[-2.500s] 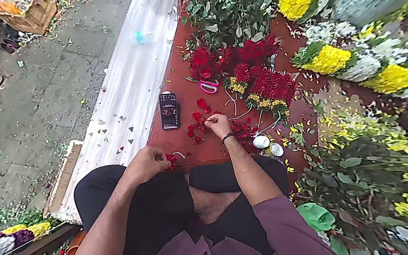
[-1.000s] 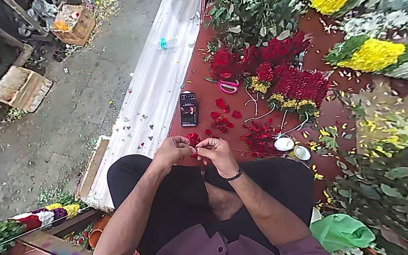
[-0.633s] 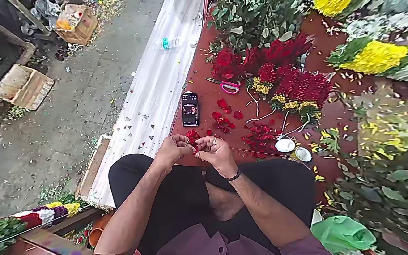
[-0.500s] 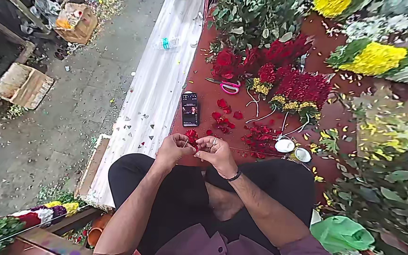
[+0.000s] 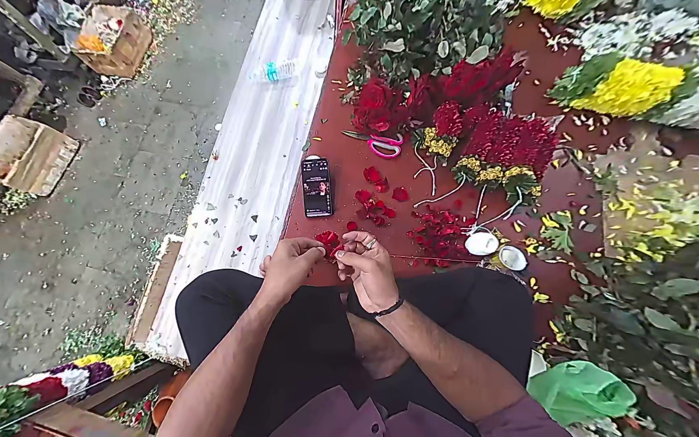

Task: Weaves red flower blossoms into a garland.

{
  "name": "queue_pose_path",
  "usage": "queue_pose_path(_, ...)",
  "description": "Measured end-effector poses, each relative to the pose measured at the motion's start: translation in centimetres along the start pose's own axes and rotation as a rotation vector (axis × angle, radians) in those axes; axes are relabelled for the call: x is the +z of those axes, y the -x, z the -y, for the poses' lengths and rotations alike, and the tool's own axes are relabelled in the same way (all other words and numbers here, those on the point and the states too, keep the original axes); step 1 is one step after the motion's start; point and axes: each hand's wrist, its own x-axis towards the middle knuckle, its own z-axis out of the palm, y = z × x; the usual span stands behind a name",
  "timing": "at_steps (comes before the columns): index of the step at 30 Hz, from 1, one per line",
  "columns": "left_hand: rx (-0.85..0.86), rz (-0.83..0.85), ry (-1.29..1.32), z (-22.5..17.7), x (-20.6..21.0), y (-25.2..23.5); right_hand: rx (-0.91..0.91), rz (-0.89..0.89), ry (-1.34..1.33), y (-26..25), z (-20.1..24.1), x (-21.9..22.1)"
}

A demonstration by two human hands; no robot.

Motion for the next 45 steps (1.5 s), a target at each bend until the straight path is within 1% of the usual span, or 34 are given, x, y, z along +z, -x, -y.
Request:
queue_pose_path(3,0.014,-0.007,-0.020,0.1,0.3,0.0,-0.007,-0.051,-0.019,-0.1,-0.7,0.0)
queue_pose_path(5,0.016,-0.034,-0.064,0.2,0.3,-0.1,-0.074,-0.073,0.001,-0.3,-0.8,-0.2)
queue_pose_path(8,0.001,-0.066,-0.114,0.2,-0.1,-0.1,-0.235,-0.053,0.160,-1.6,-0.7,-1.6)
queue_pose_path(9,-0.001,-0.073,-0.112,0.1,-0.3,-0.1,-0.261,-0.032,0.244,-2.2,-0.8,-2.2)
queue_pose_path(10,0.000,-0.078,-0.096,-0.2,-0.5,0.0,-0.249,-0.011,0.341,-2.8,-1.0,-2.8)
queue_pose_path(12,0.007,-0.078,-0.057,-0.7,-1.0,-0.1,-0.122,0.044,0.456,-3.3,-1.3,-3.5)
queue_pose_path(14,0.022,-0.078,-0.108,-0.8,-1.7,-0.3,-0.037,0.100,0.419,-3.1,-0.9,-3.2)
queue_pose_path(15,0.032,-0.084,-0.196,-0.7,-2.1,-0.4,-0.029,0.115,0.361,-2.8,-0.6,-3.0)
queue_pose_path(17,0.042,-0.114,-0.494,-1.0,-2.4,-0.3,-0.045,0.151,0.265,-2.5,0.5,-2.7)
queue_pose_path(20,0.081,-0.111,-0.849,-2.2,-1.6,0.2,-0.074,0.188,0.181,-2.2,1.5,-2.3)
queue_pose_path(22,0.075,-0.089,-0.985,-3.1,-1.1,0.3,-0.073,0.216,0.139,-2.2,1.5,-2.1)
queue_pose_path(24,0.032,-0.041,-1.032,-3.7,-1.3,0.2,-0.077,0.233,0.119,-2.2,1.8,-2.0)
queue_pose_path(26,0.002,0.020,-0.994,-3.9,-1.9,-0.3,-0.094,0.244,0.135,-2.3,2.3,-1.9)
queue_pose_path(28,-0.007,0.070,-0.881,-3.9,-2.5,-0.7,-0.131,0.208,0.199,-2.5,2.5,-2.1)
queue_pose_path(29,-0.014,0.084,-0.810,-3.9,-2.7,-1.0,-0.165,0.161,0.259,-2.7,2.3,-2.4)
queue_pose_path(31,-0.034,0.087,-0.665,-3.6,-2.9,-1.4,-0.241,0.002,0.406,-3.6,1.4,-3.5)
queue_pose_path(33,-0.024,0.055,-0.553,-3.0,-3.1,-1.7,-0.317,-0.135,0.466,-4.1,1.0,-4.5)
queue_pose_path(34,-0.025,0.035,-0.507,-2.7,-3.1,-1.8,-0.363,-0.158,0.454,-3.9,1.2,-4.4)
queue_pose_path(35,-0.025,0.017,-0.469,-2.3,-3.0,-1.9,-0.387,-0.142,0.415,-3.3,1.7,-3.9)
queue_pose_path(37,-0.015,-0.012,-0.403,-1.6,-2.6,-1.9,-0.345,-0.041,0.290,-1.4,2.6,-1.9)
queue_pose_path(39,0.000,-0.021,-0.350,-1.2,-1.8,-1.7,-0.228,0.026,0.168,0.0,2.1,0.1)
queue_pose_path(41,0.033,-0.008,-0.318,-1.2,-1.3,-1.6,-0.170,0.016,0.123,-0.1,0.5,0.8)
queue_pose_path(45,0.074,0.028,-0.268,-1.1,-0.8,-1.4,-0.145,-0.084,0.181,-1.1,-1.3,0.4)
